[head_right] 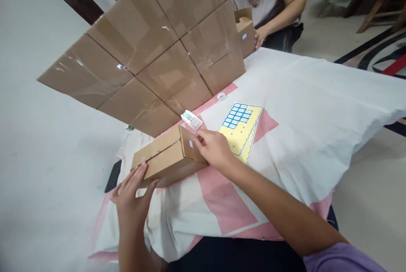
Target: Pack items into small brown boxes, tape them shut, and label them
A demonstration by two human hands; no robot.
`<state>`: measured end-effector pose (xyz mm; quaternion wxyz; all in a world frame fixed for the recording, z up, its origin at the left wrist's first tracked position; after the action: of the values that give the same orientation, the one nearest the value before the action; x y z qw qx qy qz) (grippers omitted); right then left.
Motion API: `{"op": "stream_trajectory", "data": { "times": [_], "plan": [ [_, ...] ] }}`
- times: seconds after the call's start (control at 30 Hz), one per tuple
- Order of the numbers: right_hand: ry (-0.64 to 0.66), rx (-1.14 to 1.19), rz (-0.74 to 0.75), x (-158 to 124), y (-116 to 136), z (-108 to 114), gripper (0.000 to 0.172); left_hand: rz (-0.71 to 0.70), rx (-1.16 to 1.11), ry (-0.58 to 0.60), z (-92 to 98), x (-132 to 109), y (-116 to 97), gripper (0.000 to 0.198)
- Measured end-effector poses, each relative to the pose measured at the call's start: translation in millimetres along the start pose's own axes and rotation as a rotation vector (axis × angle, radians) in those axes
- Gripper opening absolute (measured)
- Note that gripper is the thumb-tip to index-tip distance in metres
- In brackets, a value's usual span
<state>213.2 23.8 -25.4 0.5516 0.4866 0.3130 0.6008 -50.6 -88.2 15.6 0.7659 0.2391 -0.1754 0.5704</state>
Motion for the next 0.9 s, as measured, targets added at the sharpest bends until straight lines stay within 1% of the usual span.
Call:
{"op": "stream_trajectory", "data": {
  "times": [0.1,0.27,0.4,0.5,0.77,0.83,0.9],
  "plan": [
    [0.016,-0.041,0.039,-2.7,2.4,-5.0,0.014,-0.021,-0.023,-0.020,-2.1,-0.2,3.1,0.036],
    [0.031,-0.054,0.104,-4.0,0.7,-6.1,0.012,-0.043,-0.063,-0.025,-5.0,0.6,7.7,0.037],
    [0.039,-0.132,0.146,-5.4,0.4,-7.7,0.016,-0.068,-0.036,-0.027,-3.5,-0.1,6.2,0.038],
    [0.056,-0.139,0.163,-5.3,-0.6,-8.9,0.020,-0.077,-0.025,-0.026,-2.6,-0.8,4.8,0.040],
    [0.073,-0.200,0.200,-4.2,-2.4,-11.8,0.026,-0.047,-0.067,-0.019,-2.9,-1.2,0.9,0.044],
    [0.080,-0.218,0.202,-4.0,-2.5,-13.6,0.027,-0.054,-0.078,-0.042,-3.1,-0.7,0.0,0.045],
    [0.090,-0.237,0.206,-3.9,-2.6,-15.4,0.026,-0.060,-0.085,-0.094,-3.5,0.0,-0.1,0.045]
  ]
}}
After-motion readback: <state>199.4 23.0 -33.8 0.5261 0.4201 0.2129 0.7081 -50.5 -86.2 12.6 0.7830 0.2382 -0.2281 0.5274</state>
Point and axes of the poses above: each hand's wrist, its own x-axis towards the middle knuckle, its own z-axis out of the back of the hand, y = z × x, the point moved 2 cm from there along x, towards the middle knuckle, and after that the axes turned 14 degrees about -z, right-handed, at the moved point
